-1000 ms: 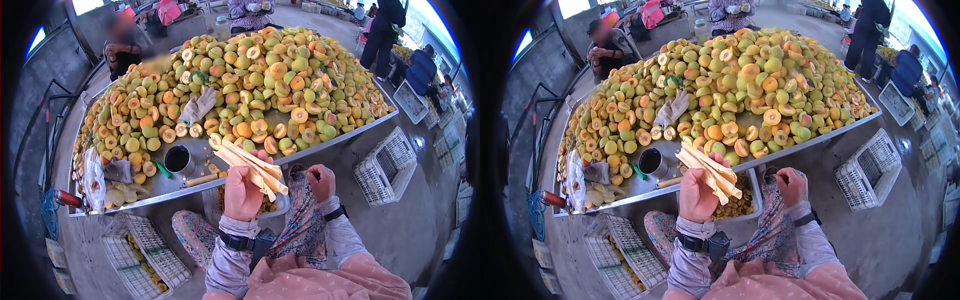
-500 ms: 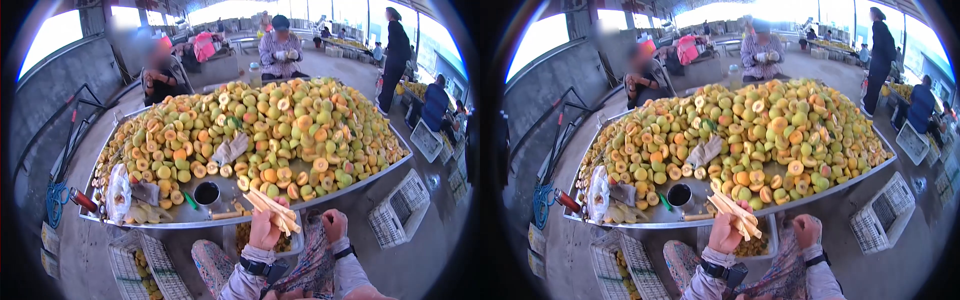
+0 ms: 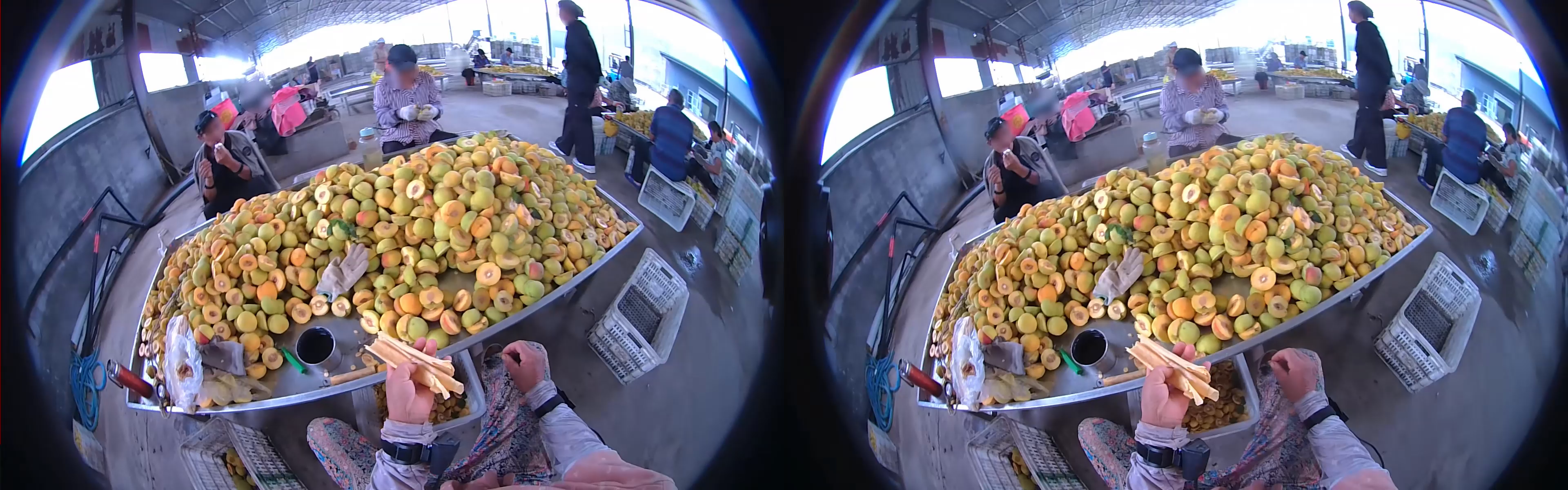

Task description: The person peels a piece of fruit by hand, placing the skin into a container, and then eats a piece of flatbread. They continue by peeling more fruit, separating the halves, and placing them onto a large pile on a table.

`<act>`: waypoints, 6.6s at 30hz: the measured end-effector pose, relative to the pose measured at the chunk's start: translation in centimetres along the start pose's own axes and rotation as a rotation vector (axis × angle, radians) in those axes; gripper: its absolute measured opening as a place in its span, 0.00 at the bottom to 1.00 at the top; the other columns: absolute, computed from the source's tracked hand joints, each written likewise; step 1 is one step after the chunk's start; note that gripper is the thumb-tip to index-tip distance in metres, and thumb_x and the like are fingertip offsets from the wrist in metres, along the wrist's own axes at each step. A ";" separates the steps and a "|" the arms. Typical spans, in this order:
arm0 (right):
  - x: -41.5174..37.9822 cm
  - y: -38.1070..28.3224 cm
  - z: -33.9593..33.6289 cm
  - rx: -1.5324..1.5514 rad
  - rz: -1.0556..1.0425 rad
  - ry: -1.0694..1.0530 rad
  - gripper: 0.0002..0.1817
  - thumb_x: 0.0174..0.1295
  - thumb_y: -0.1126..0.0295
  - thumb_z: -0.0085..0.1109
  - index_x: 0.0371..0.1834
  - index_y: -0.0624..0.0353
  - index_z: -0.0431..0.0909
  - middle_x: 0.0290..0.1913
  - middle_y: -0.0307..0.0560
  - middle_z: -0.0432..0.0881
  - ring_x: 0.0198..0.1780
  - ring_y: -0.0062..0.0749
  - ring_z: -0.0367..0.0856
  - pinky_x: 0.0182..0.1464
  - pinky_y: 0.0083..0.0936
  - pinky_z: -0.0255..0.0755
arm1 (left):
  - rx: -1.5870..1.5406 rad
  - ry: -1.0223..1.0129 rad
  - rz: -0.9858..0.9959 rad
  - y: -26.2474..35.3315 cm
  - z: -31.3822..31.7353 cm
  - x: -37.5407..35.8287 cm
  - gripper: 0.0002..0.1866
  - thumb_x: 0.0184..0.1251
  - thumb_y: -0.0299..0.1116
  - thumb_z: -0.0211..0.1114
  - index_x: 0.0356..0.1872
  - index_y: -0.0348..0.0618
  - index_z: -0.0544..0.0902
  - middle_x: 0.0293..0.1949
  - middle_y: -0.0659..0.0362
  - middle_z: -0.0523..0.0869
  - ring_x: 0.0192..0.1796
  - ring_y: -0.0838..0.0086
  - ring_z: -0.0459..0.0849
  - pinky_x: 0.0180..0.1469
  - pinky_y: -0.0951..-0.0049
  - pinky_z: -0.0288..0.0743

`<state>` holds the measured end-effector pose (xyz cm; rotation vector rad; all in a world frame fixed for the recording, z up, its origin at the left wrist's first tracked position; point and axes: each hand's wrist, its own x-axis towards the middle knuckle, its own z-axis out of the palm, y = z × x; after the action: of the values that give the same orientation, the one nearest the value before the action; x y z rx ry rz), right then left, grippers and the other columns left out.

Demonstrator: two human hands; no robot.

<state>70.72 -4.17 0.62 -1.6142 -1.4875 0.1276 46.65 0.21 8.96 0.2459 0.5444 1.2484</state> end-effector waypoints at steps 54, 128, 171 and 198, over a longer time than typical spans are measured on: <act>0.4 0.2 0.6 -0.021 0.016 -0.025 0.04 0.53 0.75 0.62 0.31 0.59 0.77 0.30 0.45 0.80 0.32 0.37 0.79 0.38 0.29 0.72 | 0.008 -0.113 0.070 2.9 2.1 -1.4 0.38 0.56 0.15 0.39 0.72 0.45 0.50 0.63 0.45 0.71 0.67 0.54 0.71 0.65 0.49 0.71; 4.1 -28.7 -13.9 2.141 -0.699 -0.383 0.12 0.59 0.65 0.65 0.34 0.64 0.79 0.28 0.41 0.80 0.30 0.28 0.77 0.48 0.32 0.66 | -0.108 0.027 -0.069 -2.9 -0.8 -1.6 0.34 0.60 0.17 0.43 0.67 0.62 0.62 0.41 0.58 0.76 0.39 0.72 0.77 0.48 0.66 0.76; 5.0 -19.8 -4.3 1.437 0.256 -0.402 0.09 0.65 0.70 0.61 0.43 0.61 0.74 0.43 0.44 0.82 0.50 0.28 0.80 0.56 0.25 0.72 | 0.053 -0.130 0.117 1.4 3.2 -4.5 0.28 0.57 0.21 0.42 0.63 0.32 0.62 0.53 0.46 0.78 0.52 0.60 0.81 0.56 0.59 0.79; 5.5 -16.3 -1.4 1.500 0.384 -0.301 0.04 0.66 0.71 0.59 0.39 0.59 0.76 0.38 0.37 0.80 0.50 0.31 0.82 0.56 0.30 0.73 | 0.349 -0.177 0.092 -1.3 3.4 -7.0 0.20 0.80 0.45 0.38 0.48 0.39 0.71 0.31 0.57 0.78 0.27 0.76 0.75 0.29 0.78 0.71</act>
<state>60.99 -2.63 14.73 -0.5675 -0.7622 1.3744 48.02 -6.42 13.08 0.6749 0.6003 1.2016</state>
